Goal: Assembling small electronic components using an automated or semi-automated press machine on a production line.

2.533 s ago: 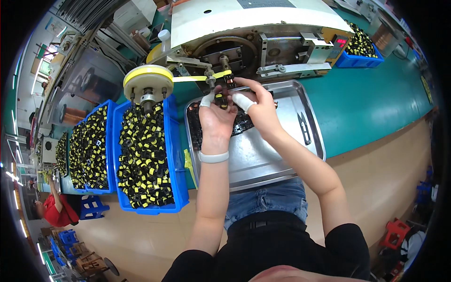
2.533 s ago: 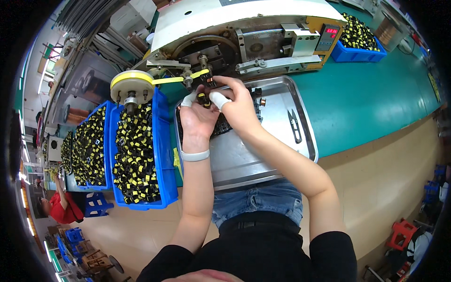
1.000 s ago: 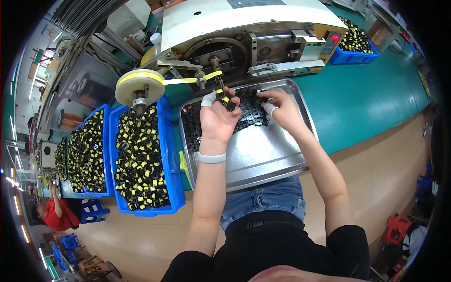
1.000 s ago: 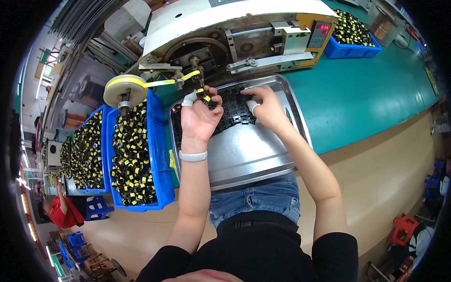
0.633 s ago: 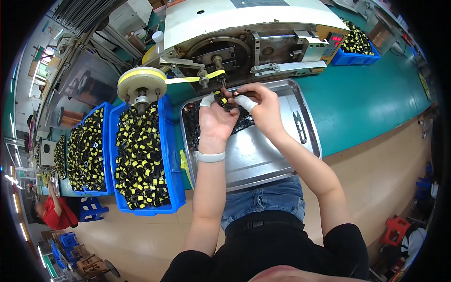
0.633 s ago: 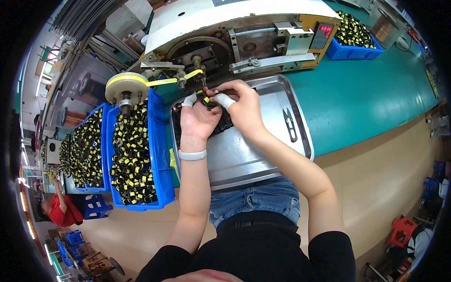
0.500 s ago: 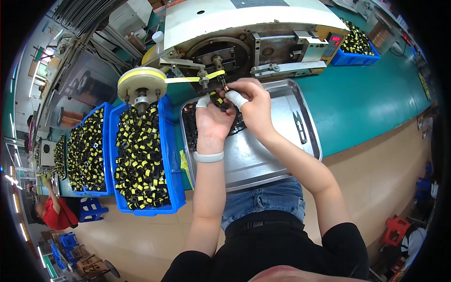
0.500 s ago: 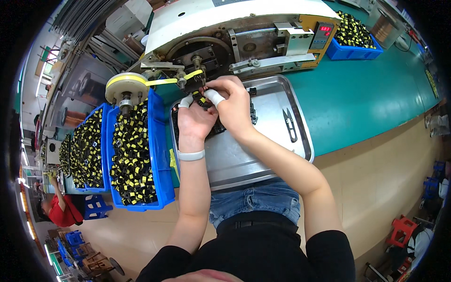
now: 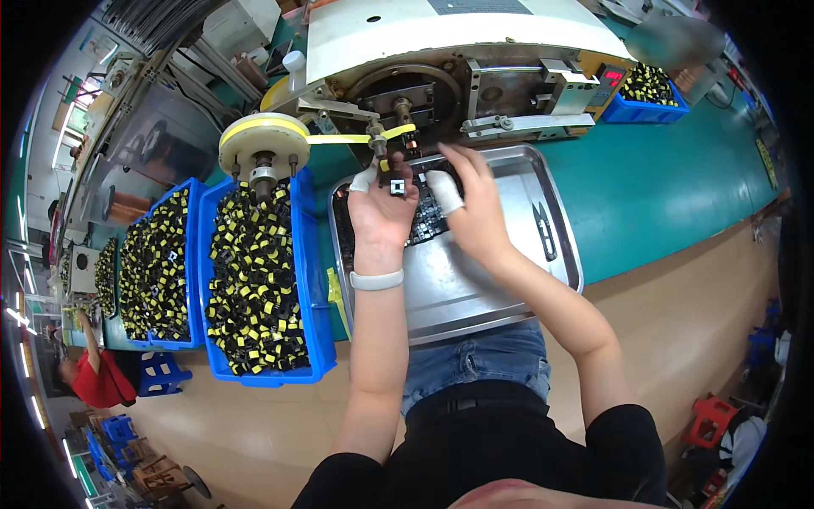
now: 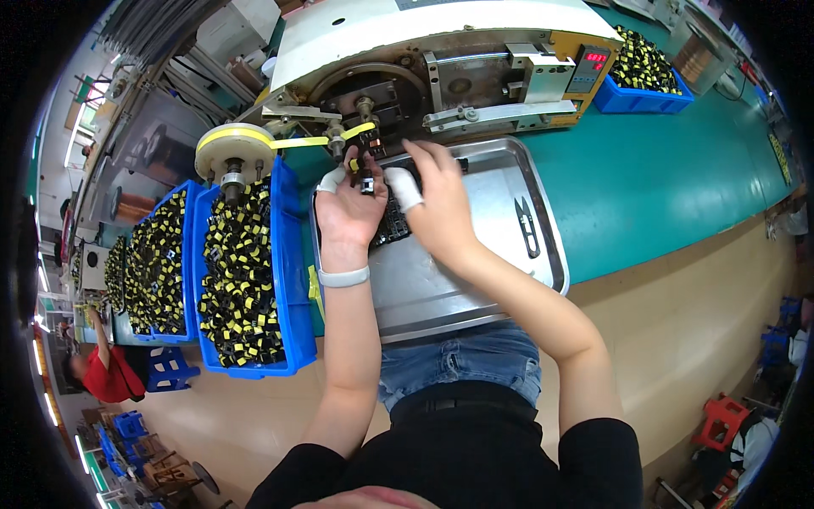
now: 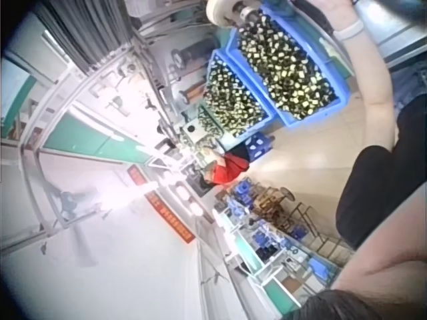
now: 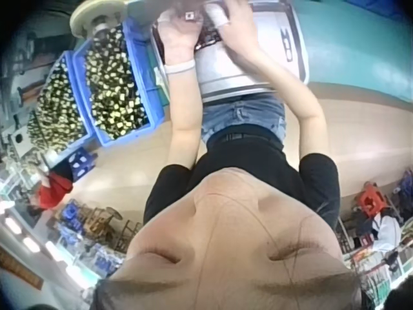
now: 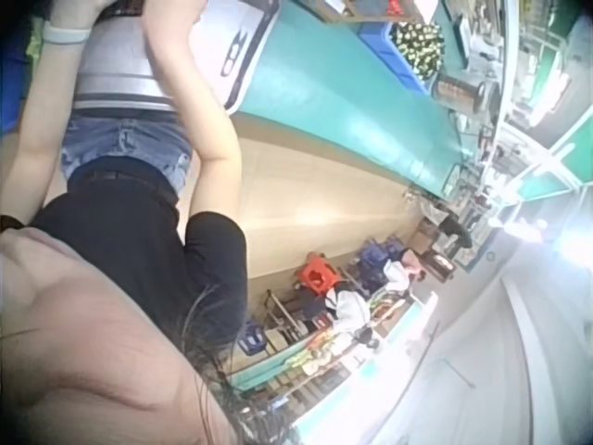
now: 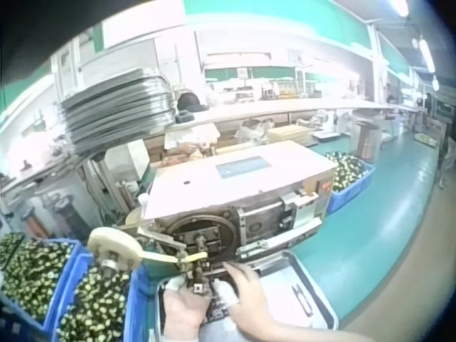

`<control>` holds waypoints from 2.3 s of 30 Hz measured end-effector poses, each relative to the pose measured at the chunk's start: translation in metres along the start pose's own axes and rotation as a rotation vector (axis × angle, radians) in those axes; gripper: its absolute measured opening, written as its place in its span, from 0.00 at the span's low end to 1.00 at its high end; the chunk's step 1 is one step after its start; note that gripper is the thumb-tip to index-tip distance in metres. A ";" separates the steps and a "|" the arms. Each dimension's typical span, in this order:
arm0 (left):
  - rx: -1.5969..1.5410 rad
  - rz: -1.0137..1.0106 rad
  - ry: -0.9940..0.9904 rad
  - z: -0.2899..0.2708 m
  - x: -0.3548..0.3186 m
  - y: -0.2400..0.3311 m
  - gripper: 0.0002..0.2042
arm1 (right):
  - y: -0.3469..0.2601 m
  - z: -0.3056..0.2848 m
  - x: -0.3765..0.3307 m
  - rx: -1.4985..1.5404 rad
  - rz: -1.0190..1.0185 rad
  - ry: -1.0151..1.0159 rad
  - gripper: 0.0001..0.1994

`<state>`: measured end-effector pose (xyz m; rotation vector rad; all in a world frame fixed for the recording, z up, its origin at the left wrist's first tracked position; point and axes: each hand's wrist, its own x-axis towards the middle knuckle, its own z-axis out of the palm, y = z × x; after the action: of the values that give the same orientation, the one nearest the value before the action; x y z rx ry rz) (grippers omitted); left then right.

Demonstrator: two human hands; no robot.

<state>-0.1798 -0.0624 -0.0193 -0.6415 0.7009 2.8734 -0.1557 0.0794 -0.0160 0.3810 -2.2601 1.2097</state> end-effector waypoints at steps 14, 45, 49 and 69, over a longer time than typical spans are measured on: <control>-0.102 -0.059 -0.169 -0.003 0.011 -0.012 0.15 | 0.057 -0.002 -0.024 -0.501 0.397 -0.280 0.15; -0.131 -0.080 -0.091 -0.012 0.010 -0.005 0.12 | -0.012 0.021 0.016 0.306 0.090 0.099 0.04; -0.144 -0.077 -0.029 -0.007 0.007 -0.005 0.12 | -0.012 0.026 0.016 0.345 0.094 0.097 0.05; -0.143 0.042 -0.056 -0.014 0.008 0.004 0.15 | -0.011 0.031 0.020 1.356 0.909 -0.106 0.06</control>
<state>-0.1830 -0.0722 -0.0324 -0.5674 0.5103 2.9880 -0.1772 0.0472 -0.0106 -0.1992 -1.2701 3.1320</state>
